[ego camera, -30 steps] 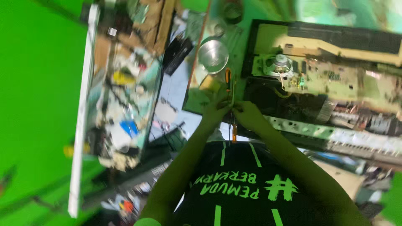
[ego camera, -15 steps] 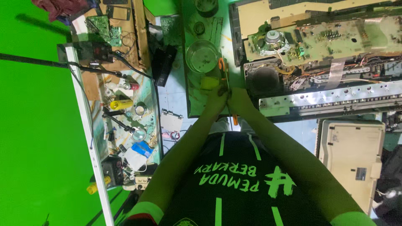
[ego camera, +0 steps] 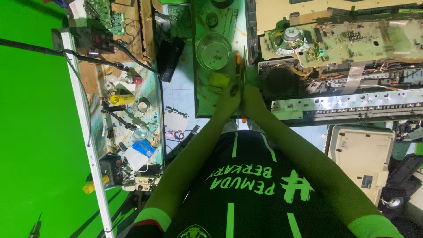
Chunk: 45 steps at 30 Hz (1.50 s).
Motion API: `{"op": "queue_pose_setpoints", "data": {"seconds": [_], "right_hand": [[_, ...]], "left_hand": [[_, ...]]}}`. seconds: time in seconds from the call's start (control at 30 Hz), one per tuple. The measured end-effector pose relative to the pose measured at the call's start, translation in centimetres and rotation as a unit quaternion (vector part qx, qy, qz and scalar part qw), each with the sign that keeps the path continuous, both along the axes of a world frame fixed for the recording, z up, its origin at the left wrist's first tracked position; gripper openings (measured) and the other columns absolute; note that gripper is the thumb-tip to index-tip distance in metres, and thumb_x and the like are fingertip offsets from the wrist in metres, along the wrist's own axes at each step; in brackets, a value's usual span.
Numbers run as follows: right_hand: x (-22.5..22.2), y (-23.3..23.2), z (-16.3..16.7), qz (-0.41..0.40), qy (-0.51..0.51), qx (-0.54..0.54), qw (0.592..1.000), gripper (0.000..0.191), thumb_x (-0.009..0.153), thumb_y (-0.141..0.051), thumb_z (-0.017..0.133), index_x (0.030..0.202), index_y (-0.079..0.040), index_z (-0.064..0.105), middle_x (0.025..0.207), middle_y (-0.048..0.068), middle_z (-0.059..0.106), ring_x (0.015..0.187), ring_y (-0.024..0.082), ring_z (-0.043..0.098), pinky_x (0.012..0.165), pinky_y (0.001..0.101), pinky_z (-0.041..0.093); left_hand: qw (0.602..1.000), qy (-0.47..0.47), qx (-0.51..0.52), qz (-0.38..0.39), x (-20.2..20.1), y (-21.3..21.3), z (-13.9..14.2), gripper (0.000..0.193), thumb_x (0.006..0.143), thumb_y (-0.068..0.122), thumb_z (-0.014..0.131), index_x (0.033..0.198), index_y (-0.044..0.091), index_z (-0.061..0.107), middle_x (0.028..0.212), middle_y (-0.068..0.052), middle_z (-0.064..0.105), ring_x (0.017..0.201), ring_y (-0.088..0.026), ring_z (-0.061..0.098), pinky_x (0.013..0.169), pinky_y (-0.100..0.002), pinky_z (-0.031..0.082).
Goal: The person removes the internal components of an electronic keyboard by hand, then picks up pliers and a screwdriver from a container on the floor before returning to the keyboard to work on its internal circuitry.
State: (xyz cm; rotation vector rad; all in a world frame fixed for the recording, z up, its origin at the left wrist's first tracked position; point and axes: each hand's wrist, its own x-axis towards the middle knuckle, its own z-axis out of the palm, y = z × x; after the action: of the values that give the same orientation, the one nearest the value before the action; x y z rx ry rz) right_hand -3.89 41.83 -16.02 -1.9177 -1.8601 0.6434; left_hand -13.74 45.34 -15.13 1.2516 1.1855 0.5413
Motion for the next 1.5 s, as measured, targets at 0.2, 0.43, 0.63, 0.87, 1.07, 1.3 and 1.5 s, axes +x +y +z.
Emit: {"op": "queue_pose_setpoints", "data": {"seconds": [0.2, 0.43, 0.63, 0.87, 1.07, 1.3, 1.5], "right_hand": [[1.0, -1.7, 0.4, -0.023, 0.057, 0.024, 0.998, 0.013, 0.088, -0.009, 0.068, 0.098, 0.001, 0.069, 0.091, 0.020, 0.070, 0.082, 0.039, 0.070, 0.070, 0.0466, 0.057], [2.8, -5.2, 0.7, -0.122, 0.169, 0.052, 0.977, 0.033, 0.098, -0.010, 0.068, 0.128, 0.002, 0.063, 0.107, 0.022, 0.073, 0.097, 0.035, 0.073, 0.080, 0.0408, 0.057], [2.6, -7.8, -0.7, -0.178, 0.192, -0.058, 0.963, 0.026, 0.104, -0.024, 0.068, 0.113, 0.000, 0.069, 0.089, 0.019, 0.074, 0.073, 0.029, 0.073, 0.066, 0.0388, 0.054], [-0.7, -9.8, -1.4, -0.158, 0.182, -0.184, 0.953, 0.024, 0.096, -0.023, 0.064, 0.105, -0.001, 0.064, 0.076, 0.020, 0.073, 0.067, 0.034, 0.074, 0.066, 0.0424, 0.060], [-3.1, -8.7, -1.6, -0.167, 0.076, -0.095, 0.978, 0.027, 0.091, -0.026, 0.069, 0.101, -0.001, 0.066, 0.079, 0.022, 0.070, 0.075, 0.043, 0.070, 0.067, 0.0528, 0.056], [-2.9, -8.5, -1.5, -0.198, 0.051, -0.145, 0.968, 0.029, 0.100, -0.032, 0.061, 0.098, -0.004, 0.067, 0.080, 0.020, 0.071, 0.076, 0.038, 0.073, 0.074, 0.0494, 0.058], [-2.9, -8.4, -2.2, -0.216, 0.038, -0.152, 0.964, 0.038, 0.096, -0.027, 0.060, 0.120, 0.002, 0.053, 0.076, 0.023, 0.070, 0.070, 0.042, 0.072, 0.060, 0.0507, 0.058]], "left_hand": [[0.998, 0.064, 0.010, -0.018, -0.9, -0.6, -0.9, 0.040, 0.099, 0.017, 0.054, 0.133, 0.001, 0.065, 0.126, -0.018, 0.071, 0.116, -0.027, 0.069, 0.100, -0.036, 0.052], [0.996, -0.030, -0.076, -0.028, -3.4, -1.0, -1.1, 0.036, 0.100, 0.014, 0.052, 0.133, 0.004, 0.060, 0.130, -0.011, 0.067, 0.110, -0.020, 0.069, 0.088, -0.033, 0.054], [0.999, -0.001, 0.000, -0.033, -5.4, -2.4, -1.3, 0.032, 0.098, 0.017, 0.067, 0.126, 0.001, 0.064, 0.105, -0.012, 0.073, 0.082, -0.018, 0.068, 0.073, -0.032, 0.055], [0.982, 0.099, 0.093, -0.133, -8.0, -3.8, -2.3, 0.020, 0.100, 0.020, 0.066, 0.108, 0.001, 0.063, 0.091, -0.013, 0.070, 0.079, -0.020, 0.069, 0.070, -0.034, 0.055], [0.950, 0.150, 0.166, -0.217, -7.9, -5.5, -2.7, 0.022, 0.088, 0.019, 0.072, 0.102, 0.003, 0.066, 0.091, -0.018, 0.072, 0.085, -0.033, 0.071, 0.076, -0.043, 0.056], [0.909, 0.242, 0.192, -0.280, -6.4, -5.8, -2.9, 0.031, 0.084, 0.030, 0.075, 0.096, 0.002, 0.067, 0.089, -0.021, 0.070, 0.085, -0.038, 0.069, 0.074, -0.049, 0.055], [0.929, 0.214, 0.167, -0.252, -6.5, -6.0, -3.6, 0.026, 0.083, 0.027, 0.075, 0.089, 0.002, 0.072, 0.084, -0.021, 0.071, 0.080, -0.038, 0.070, 0.072, -0.049, 0.055]]}}
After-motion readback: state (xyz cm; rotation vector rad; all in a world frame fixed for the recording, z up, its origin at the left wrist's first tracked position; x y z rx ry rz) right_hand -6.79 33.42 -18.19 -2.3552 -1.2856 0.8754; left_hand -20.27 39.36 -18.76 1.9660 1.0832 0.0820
